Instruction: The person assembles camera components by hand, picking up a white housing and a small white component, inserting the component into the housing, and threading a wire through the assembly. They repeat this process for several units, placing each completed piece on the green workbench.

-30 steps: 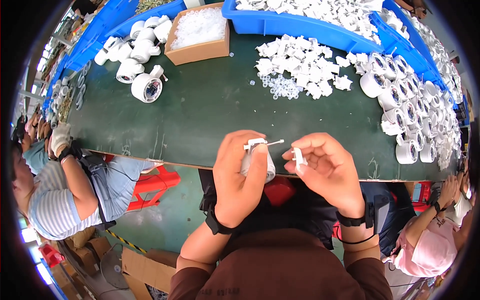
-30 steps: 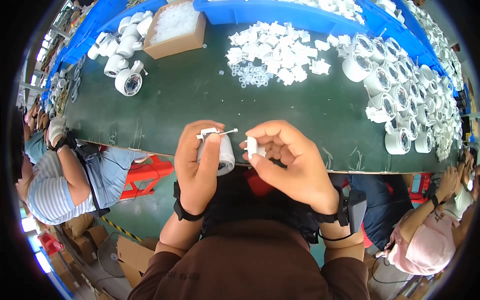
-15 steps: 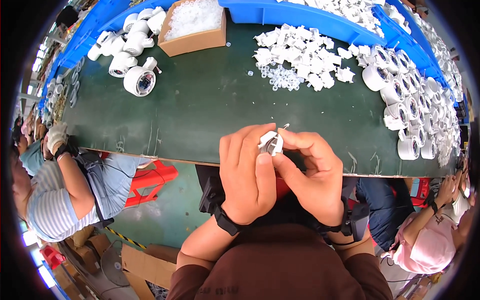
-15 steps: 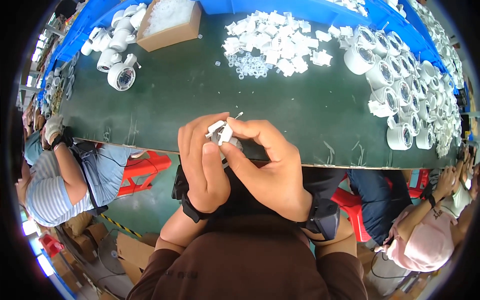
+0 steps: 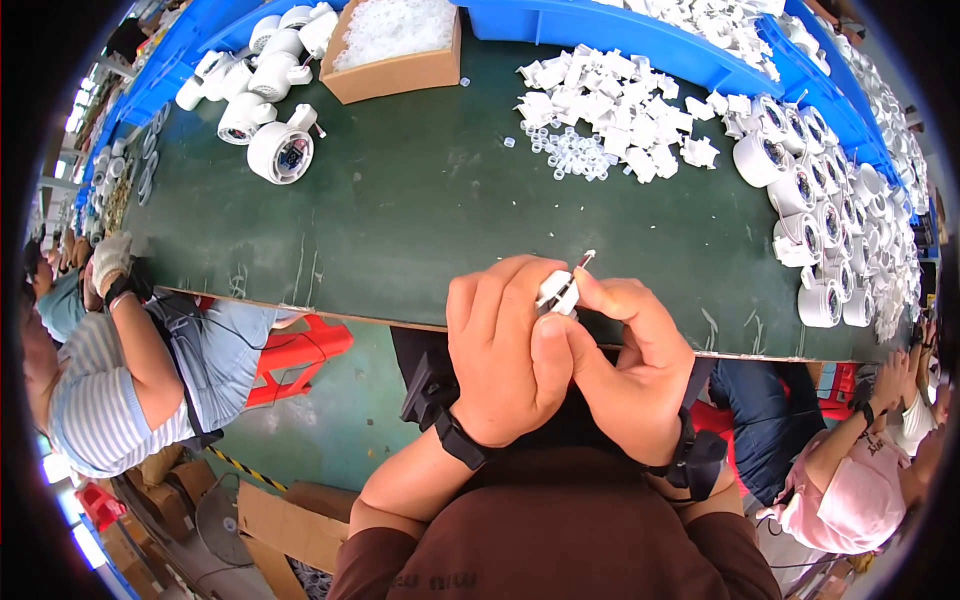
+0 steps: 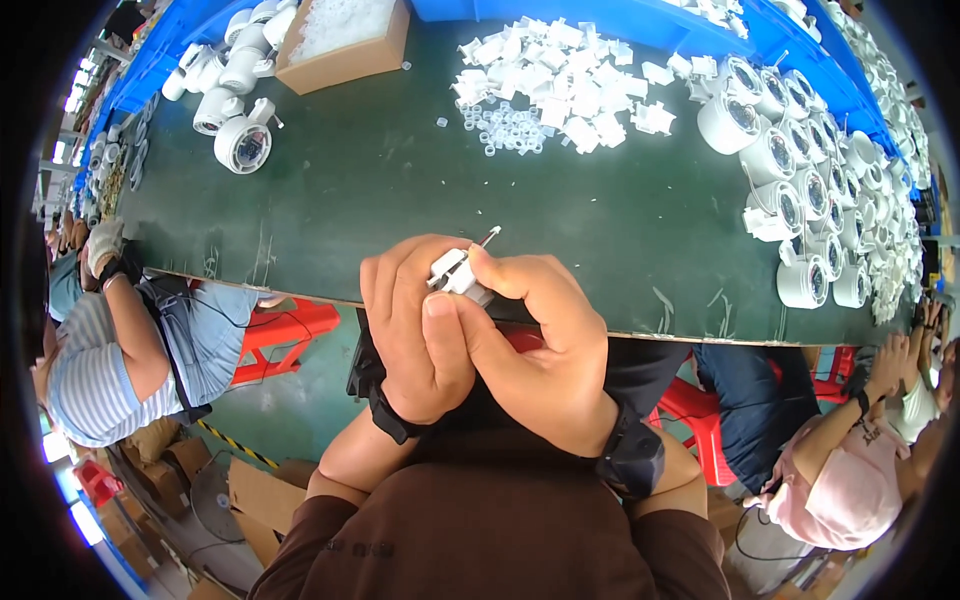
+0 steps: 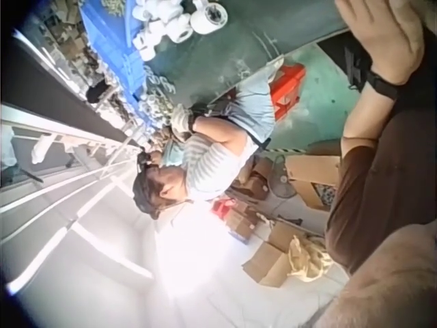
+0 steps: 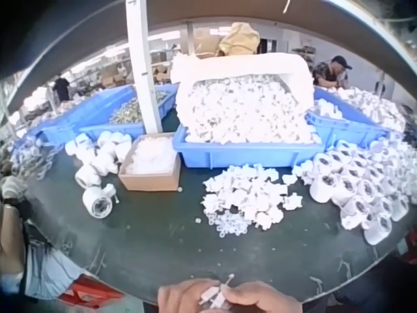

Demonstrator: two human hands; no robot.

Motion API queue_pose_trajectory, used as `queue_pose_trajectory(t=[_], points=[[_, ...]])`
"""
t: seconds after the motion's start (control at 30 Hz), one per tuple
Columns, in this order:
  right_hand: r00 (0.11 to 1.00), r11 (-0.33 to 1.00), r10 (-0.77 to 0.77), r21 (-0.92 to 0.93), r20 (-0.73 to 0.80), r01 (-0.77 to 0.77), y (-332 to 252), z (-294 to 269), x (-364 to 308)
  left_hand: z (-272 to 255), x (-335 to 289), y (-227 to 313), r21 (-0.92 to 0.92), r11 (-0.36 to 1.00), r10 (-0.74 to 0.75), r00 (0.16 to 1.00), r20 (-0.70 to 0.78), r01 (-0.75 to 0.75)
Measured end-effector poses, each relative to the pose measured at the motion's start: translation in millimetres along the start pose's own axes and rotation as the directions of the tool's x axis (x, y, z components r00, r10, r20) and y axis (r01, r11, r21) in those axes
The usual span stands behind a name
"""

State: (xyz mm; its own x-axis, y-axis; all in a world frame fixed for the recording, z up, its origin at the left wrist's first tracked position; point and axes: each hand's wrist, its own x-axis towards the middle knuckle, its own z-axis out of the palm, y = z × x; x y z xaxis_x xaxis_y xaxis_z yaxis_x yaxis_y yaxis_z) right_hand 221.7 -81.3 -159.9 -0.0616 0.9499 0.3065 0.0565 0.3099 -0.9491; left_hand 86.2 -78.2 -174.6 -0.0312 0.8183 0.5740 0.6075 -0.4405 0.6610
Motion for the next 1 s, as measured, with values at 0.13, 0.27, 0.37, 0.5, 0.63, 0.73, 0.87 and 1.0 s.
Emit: queue_pose_trajectory(t=[0.13,0.27,0.37,0.5,0.63,0.73,0.87,1.0], points=[[0.999,0.998,0.007,-0.067,0.040,-0.005,0.0,-1.7,-4.9,0.5,0.0,-1.2,-0.009,1.000,0.000,1.000,0.010,0.001],[0.992,0.981,-0.110,-0.151,0.067,0.119,-1.1,-1.2,0.4,-2.1,1.3,-2.6,-0.038,0.999,-0.015,1.000,0.023,0.016],[0.993,1.000,-0.012,-0.021,0.118,0.014,1.6,-5.4,6.8,-3.7,1.8,-4.5,0.002,1.000,0.000,0.999,0.035,0.000],[0.999,1.000,0.023,-0.003,0.031,-0.023,4.7,1.9,-2.8,-4.1,6.0,-1.5,0.017,1.000,-0.008,0.998,0.059,0.007],[0.997,1.000,-0.006,0.005,0.076,0.006,3.2,2.4,5.3,-10.4,5.7,-8.0,-0.191,0.979,-0.071,0.996,0.046,0.078],[0.980,0.988,0.120,0.083,0.158,-0.134,-7.3,0.0,19.3,-16.1,5.5,-9.5,-0.374,0.913,-0.139,0.986,0.091,0.164],[0.986,0.996,-0.064,-0.045,0.153,0.072,-5.9,-6.3,29.9,-21.2,5.2,-0.8,-0.644,0.571,-0.431,0.853,0.293,0.510],[0.992,0.979,-0.080,-0.182,0.094,0.096,-7.0,-2.1,21.6,-22.1,8.7,-2.3,-0.714,0.364,-0.465,0.781,0.418,0.599]])
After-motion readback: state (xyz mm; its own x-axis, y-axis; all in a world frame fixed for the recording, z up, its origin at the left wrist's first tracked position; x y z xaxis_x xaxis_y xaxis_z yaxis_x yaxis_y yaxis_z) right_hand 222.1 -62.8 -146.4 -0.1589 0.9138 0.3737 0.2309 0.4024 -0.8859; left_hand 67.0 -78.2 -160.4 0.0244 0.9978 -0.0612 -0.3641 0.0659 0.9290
